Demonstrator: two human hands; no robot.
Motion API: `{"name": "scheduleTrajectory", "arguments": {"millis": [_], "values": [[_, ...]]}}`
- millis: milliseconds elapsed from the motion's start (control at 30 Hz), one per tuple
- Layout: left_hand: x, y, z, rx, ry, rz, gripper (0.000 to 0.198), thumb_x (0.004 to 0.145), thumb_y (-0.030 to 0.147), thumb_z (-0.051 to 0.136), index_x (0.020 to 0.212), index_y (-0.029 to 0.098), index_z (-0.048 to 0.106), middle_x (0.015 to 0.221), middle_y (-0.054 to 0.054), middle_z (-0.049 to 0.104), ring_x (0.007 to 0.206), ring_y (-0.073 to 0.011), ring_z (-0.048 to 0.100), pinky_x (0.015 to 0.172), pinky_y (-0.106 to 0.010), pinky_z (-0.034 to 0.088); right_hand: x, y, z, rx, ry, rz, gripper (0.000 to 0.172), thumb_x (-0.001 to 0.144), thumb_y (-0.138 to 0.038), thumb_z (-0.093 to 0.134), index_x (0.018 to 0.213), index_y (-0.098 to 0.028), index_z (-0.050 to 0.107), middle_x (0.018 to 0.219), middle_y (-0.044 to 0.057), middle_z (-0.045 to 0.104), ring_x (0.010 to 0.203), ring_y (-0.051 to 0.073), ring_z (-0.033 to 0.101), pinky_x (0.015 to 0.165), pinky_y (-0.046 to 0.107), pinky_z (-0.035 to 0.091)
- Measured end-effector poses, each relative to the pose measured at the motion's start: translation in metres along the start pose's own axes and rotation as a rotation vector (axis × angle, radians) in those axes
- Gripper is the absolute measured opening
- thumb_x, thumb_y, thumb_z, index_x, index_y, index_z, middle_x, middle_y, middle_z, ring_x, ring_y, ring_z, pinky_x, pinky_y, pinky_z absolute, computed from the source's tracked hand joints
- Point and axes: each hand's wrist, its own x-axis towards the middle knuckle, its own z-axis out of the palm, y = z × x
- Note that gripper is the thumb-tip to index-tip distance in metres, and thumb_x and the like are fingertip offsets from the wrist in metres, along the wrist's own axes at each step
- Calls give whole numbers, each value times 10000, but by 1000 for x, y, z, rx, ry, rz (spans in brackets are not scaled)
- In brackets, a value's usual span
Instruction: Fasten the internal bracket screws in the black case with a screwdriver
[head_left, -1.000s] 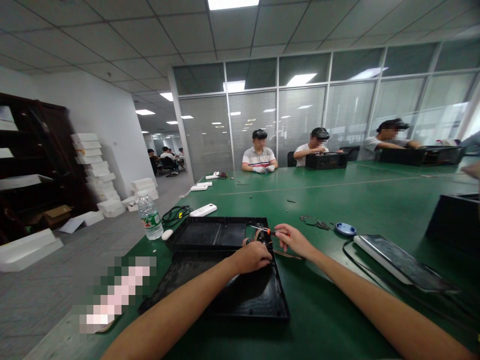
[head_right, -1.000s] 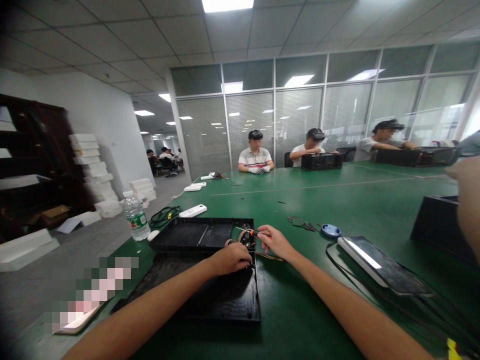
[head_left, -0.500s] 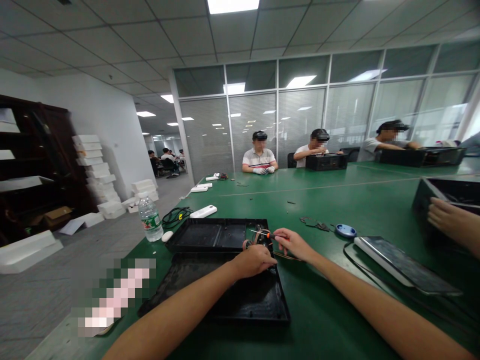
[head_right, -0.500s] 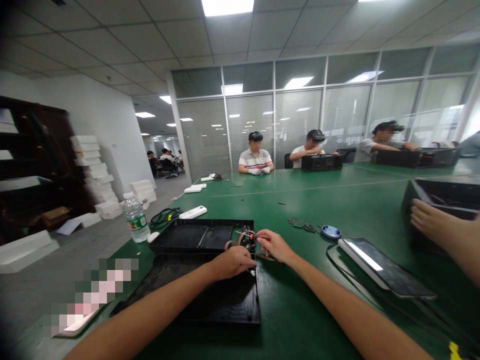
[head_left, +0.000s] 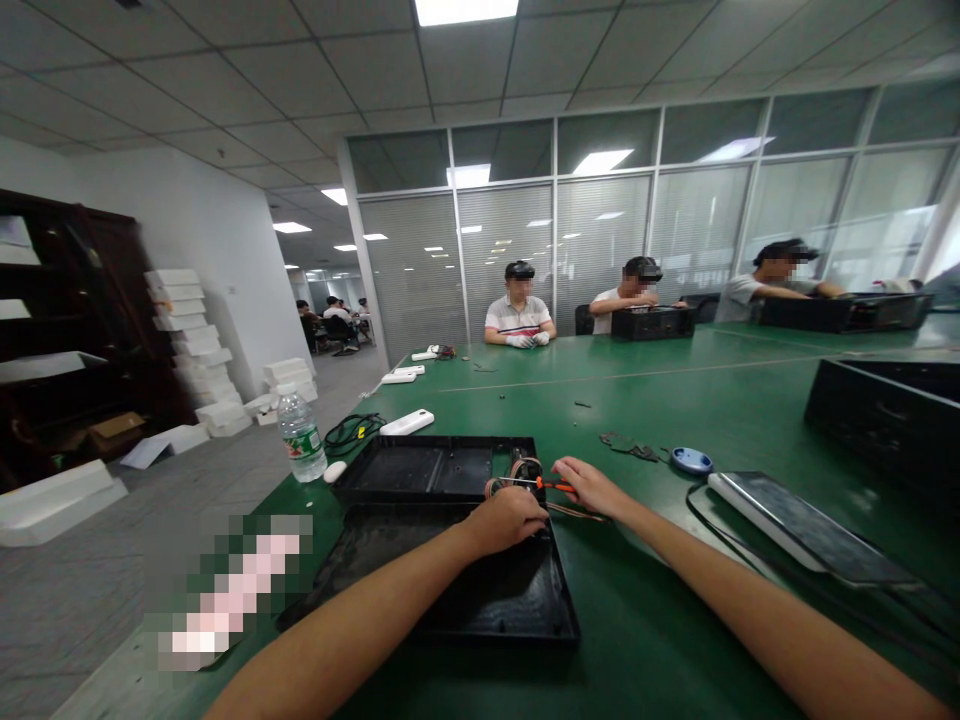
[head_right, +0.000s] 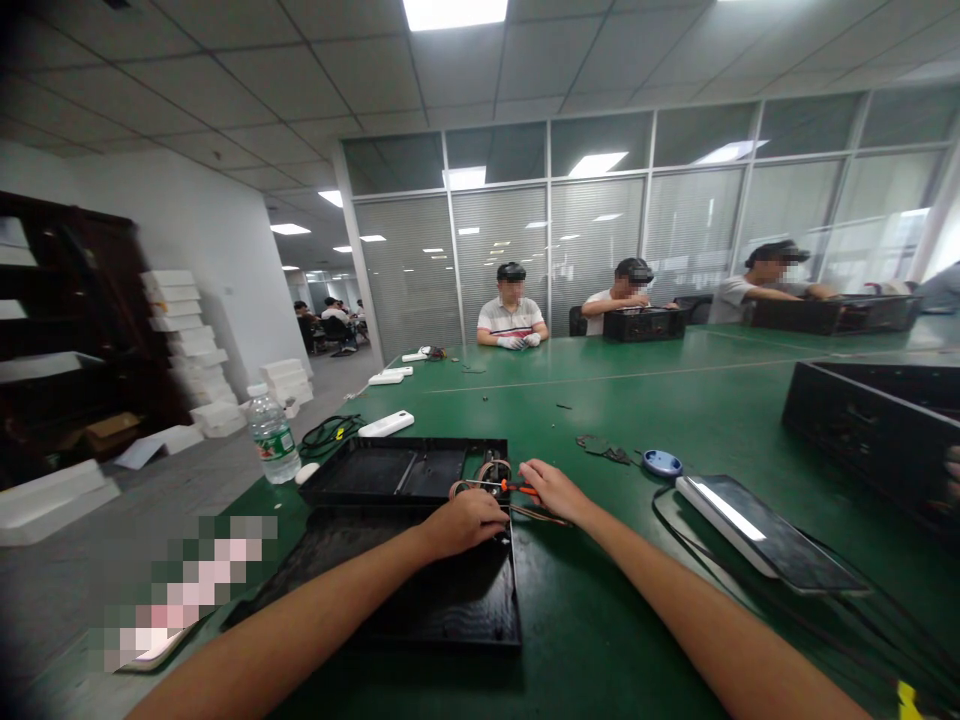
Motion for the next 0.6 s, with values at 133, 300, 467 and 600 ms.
{"name": "scheduleTrajectory", "arguments": {"millis": [133, 300, 467, 600], "values": [[0, 2, 0, 92, -39, 41, 127, 837, 206, 541, 890, 138, 635, 857, -54, 626, 828, -161, 549, 797, -252, 407, -2, 3, 3, -40, -45, 17, 440, 823, -588, 389, 846, -167, 516, 514, -72, 414, 390, 64, 347, 374, 177, 249], [-1, 3, 8, 226, -9, 66, 207, 906, 231, 424, 856, 129, 598, 860, -78, 594, 833, -171, 524, 800, -281, 406, -6, -3, 4, -21, -63, 11, 452, 826, -601, 362, 812, -170, 500, 533, -70, 410, 383, 60, 346, 368, 180, 252], [-5, 1, 12, 316, 19, 126, 240, 913, 238, 406, 781, 131, 575, 822, -75, 569, 801, -169, 506, 755, -291, 416, -6, -2, 4, -5, -64, -12, 448, 818, -605, 379, 784, -175, 501, 529, -69, 414, 389, 65, 346, 378, 186, 259], [-3, 4, 8, 331, 51, 138, 231, 905, 238, 422, 762, 126, 565, 833, -71, 560, 812, -163, 500, 755, -284, 419, -6, -1, 3, -1, -44, -24, 438, 817, -594, 398, 778, -172, 509, 533, -64, 419, 408, 67, 353, 381, 182, 258]]}}
